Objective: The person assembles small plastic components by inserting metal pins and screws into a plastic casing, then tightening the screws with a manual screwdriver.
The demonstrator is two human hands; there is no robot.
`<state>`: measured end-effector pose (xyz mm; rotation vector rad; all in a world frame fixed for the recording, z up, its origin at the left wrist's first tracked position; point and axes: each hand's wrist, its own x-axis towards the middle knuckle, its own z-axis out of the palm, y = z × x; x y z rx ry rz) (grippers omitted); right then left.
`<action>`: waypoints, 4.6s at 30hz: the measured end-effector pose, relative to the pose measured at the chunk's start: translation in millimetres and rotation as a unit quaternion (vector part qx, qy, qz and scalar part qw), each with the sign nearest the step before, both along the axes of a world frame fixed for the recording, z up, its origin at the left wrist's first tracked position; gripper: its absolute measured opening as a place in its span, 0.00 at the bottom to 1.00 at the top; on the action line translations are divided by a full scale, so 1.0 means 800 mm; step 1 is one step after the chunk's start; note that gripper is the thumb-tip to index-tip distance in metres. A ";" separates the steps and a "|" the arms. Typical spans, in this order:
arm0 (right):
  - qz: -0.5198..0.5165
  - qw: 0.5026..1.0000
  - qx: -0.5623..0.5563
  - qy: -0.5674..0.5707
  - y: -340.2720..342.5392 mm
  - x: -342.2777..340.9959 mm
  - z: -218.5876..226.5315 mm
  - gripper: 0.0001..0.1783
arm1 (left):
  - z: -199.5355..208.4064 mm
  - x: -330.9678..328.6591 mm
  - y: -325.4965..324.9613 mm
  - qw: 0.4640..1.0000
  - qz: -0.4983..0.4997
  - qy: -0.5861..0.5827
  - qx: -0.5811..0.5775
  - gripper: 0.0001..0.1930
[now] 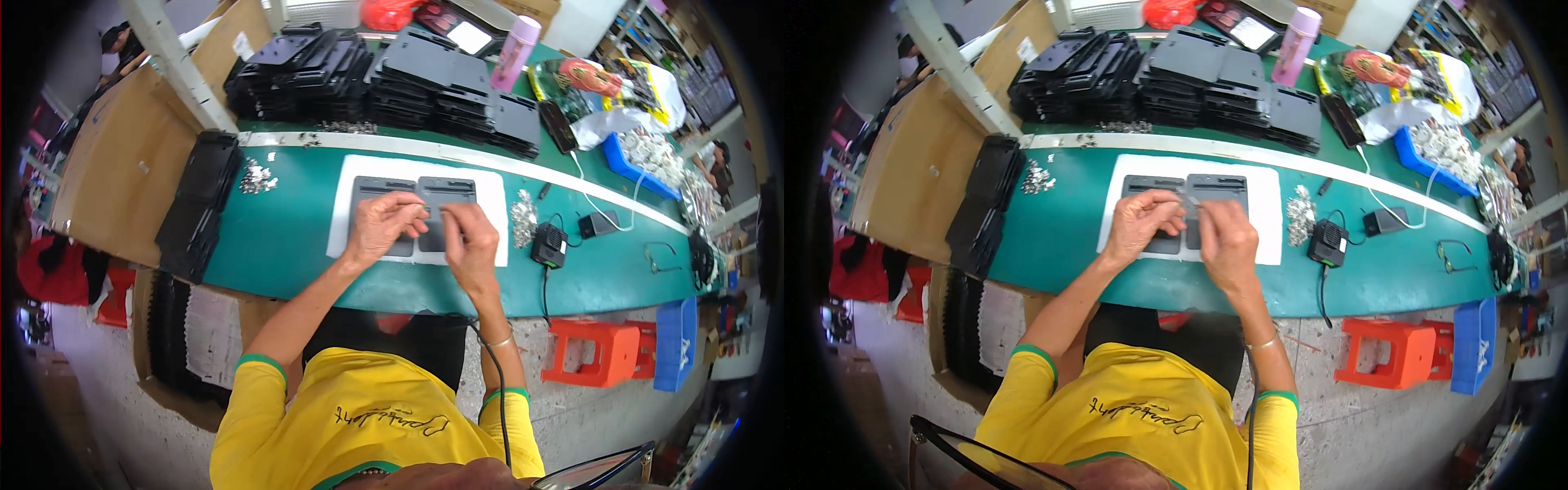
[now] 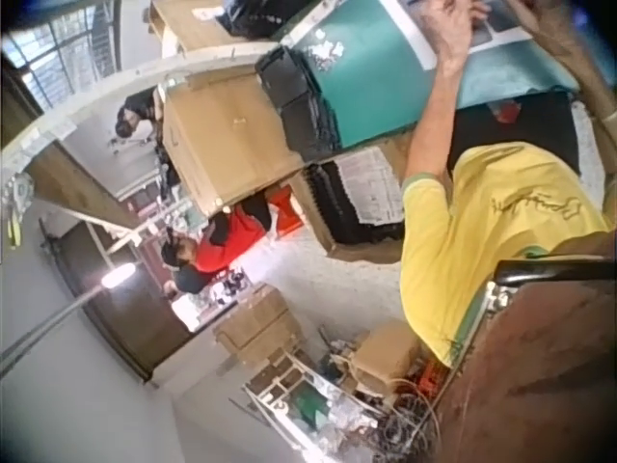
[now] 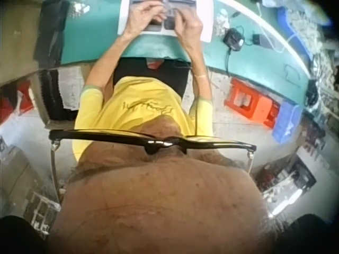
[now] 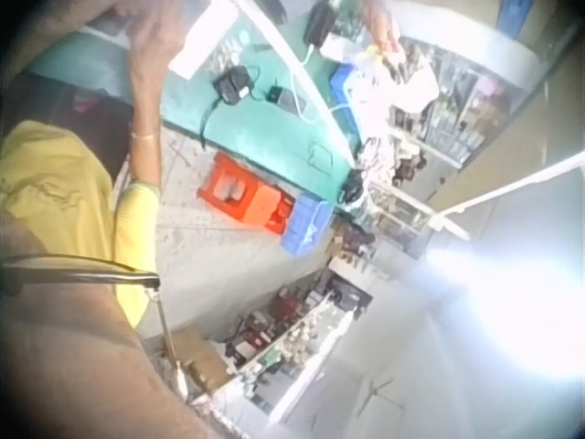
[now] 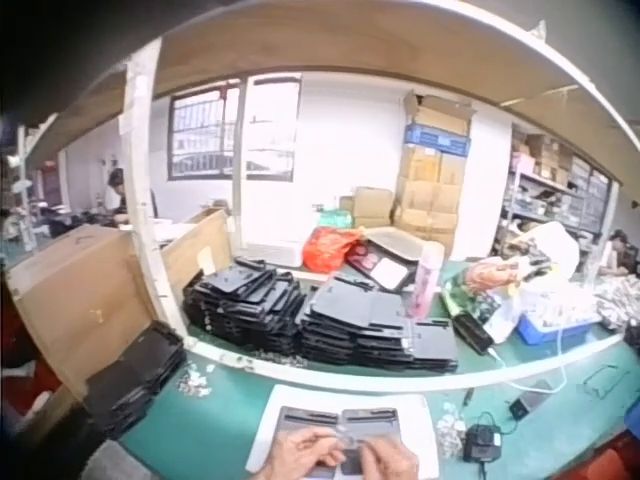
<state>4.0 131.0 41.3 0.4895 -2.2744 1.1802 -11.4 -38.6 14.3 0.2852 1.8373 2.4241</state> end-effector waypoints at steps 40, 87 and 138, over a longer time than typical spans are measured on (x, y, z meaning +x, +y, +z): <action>-0.109 0.954 0.089 -0.265 0.003 -0.101 -0.048 0.11 | -0.054 -0.071 -0.017 0.780 0.030 0.334 -0.529 0.38; -0.066 0.906 0.086 -0.409 0.003 -0.124 -0.030 0.13 | -0.062 -0.072 -0.012 0.794 0.031 0.305 -0.524 0.34; 0.015 0.943 0.331 -0.025 0.052 -0.097 -0.053 0.04 | -0.050 -0.076 0.030 0.778 0.071 0.276 -0.560 0.29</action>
